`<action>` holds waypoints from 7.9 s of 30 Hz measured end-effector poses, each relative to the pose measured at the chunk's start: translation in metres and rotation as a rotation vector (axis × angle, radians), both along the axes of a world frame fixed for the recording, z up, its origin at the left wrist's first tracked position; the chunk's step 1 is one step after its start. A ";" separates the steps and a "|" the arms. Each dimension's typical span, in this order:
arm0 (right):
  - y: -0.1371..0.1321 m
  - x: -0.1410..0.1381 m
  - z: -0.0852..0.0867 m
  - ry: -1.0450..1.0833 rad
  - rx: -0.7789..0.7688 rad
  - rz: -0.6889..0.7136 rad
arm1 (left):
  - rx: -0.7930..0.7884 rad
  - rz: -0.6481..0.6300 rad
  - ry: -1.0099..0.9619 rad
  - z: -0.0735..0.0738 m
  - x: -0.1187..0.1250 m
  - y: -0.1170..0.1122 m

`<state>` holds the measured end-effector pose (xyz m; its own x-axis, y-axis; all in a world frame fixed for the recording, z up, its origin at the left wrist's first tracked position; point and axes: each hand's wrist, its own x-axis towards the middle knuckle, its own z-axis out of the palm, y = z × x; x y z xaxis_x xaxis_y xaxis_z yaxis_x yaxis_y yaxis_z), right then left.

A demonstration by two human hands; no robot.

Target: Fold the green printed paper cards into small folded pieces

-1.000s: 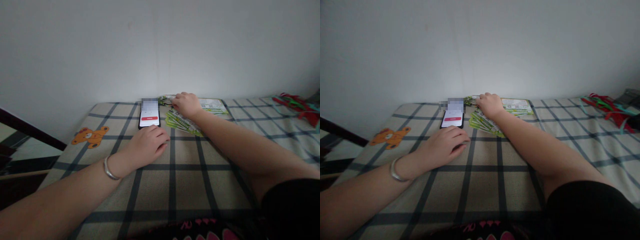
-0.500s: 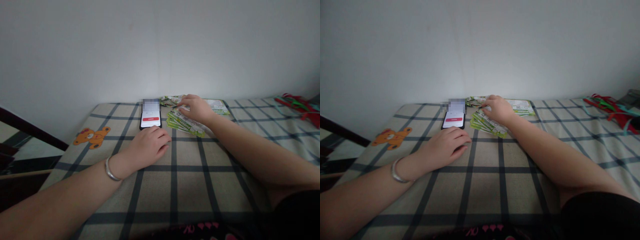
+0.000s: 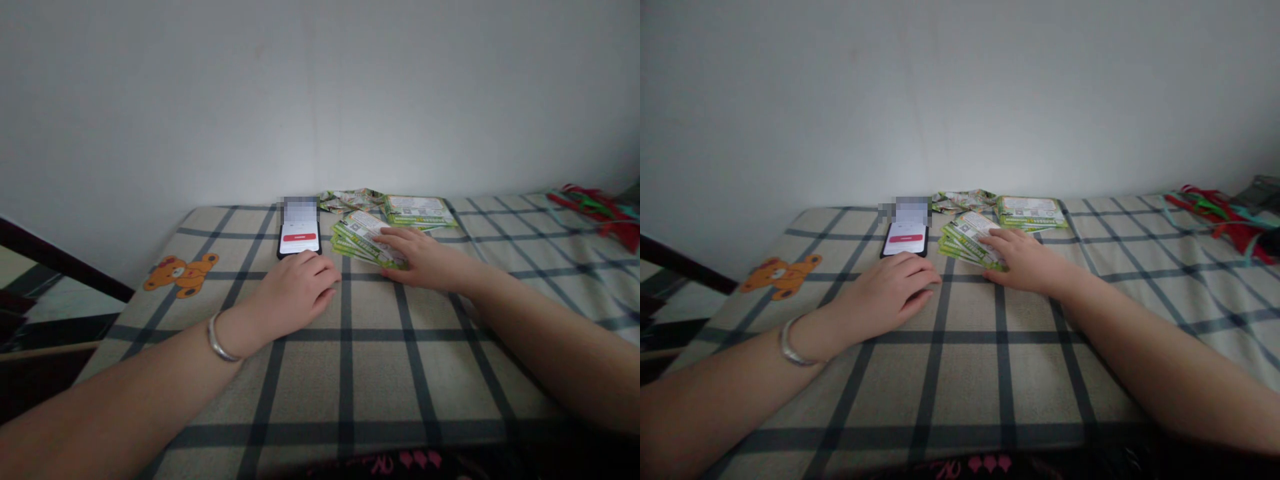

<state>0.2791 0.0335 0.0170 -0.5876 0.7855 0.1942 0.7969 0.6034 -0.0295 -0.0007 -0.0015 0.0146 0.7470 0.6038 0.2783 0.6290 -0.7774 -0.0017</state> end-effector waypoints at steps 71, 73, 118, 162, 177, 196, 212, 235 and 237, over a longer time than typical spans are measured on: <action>-0.041 -0.025 0.007 -0.035 0.106 0.439 | 0.045 -0.050 -0.030 -0.010 0.000 0.000; -0.041 -0.024 0.006 -0.013 0.060 0.478 | 0.037 -0.066 -0.009 -0.012 0.000 0.001; -0.039 -0.015 0.019 0.242 -0.368 0.477 | -0.010 -0.079 0.016 -0.010 0.000 0.002; -0.023 -0.032 -0.015 0.258 -0.064 0.131 | -0.049 -0.279 -0.082 -0.015 0.002 -0.002; -0.021 -0.037 -0.013 0.181 0.067 0.097 | -0.051 -0.112 -0.049 -0.013 0.002 -0.003; -0.022 -0.041 -0.014 0.103 0.129 0.168 | -0.153 -0.104 -0.168 -0.010 0.006 -0.004; -0.028 -0.044 -0.010 0.158 0.191 0.215 | -0.266 0.042 -0.306 -0.011 0.013 -0.010; -0.026 -0.039 -0.014 0.391 0.009 0.194 | -0.187 0.136 -0.335 -0.012 0.009 0.001; -0.025 -0.039 -0.014 0.401 -0.010 0.182 | -0.174 0.146 -0.333 -0.012 0.006 0.003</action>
